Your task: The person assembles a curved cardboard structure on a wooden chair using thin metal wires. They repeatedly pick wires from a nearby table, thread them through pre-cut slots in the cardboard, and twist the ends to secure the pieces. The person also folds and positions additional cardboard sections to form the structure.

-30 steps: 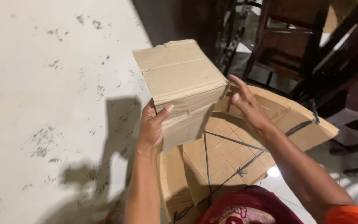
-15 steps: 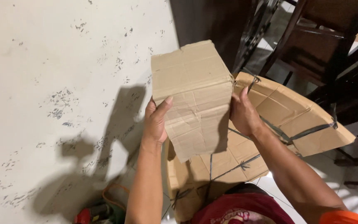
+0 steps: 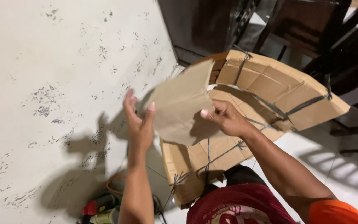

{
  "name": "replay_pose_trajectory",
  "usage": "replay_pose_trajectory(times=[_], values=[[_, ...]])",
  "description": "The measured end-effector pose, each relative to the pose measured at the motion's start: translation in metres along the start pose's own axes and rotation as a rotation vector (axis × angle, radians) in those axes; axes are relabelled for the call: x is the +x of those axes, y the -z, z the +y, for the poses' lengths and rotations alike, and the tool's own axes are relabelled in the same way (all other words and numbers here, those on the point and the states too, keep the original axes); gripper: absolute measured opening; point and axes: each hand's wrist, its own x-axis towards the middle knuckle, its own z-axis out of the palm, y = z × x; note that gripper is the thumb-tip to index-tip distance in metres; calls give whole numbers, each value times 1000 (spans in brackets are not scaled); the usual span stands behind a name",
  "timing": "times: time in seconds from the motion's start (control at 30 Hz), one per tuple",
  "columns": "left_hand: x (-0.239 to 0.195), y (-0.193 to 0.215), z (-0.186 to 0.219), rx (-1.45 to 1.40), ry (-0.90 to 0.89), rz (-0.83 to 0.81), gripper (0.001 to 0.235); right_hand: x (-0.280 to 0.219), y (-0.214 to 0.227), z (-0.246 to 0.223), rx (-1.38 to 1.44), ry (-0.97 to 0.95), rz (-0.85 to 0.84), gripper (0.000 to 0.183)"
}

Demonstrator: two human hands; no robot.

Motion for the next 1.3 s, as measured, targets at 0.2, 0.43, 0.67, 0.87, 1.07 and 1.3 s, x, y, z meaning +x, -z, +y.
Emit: replay_pose_trajectory(times=[0.2,0.43,0.67,0.87,1.07,1.3], values=[[-22,6,-34,-201,284,-296,76,-25,-19,5,-92,153,-212,26],[-39,23,-162,-90,355,-412,53,-47,-6,17,-62,32,-138,15],[-59,16,-34,143,106,-737,80,-56,-36,7,-232,136,-237,10],[-52,-1,-26,62,-263,-876,71,-73,-48,-12,-338,193,-419,14],[-45,-6,-43,492,-582,-780,31,-81,-34,18,-541,82,-356,16],[-37,17,-75,352,-646,-467,27,-81,62,20,-730,-176,-136,45]])
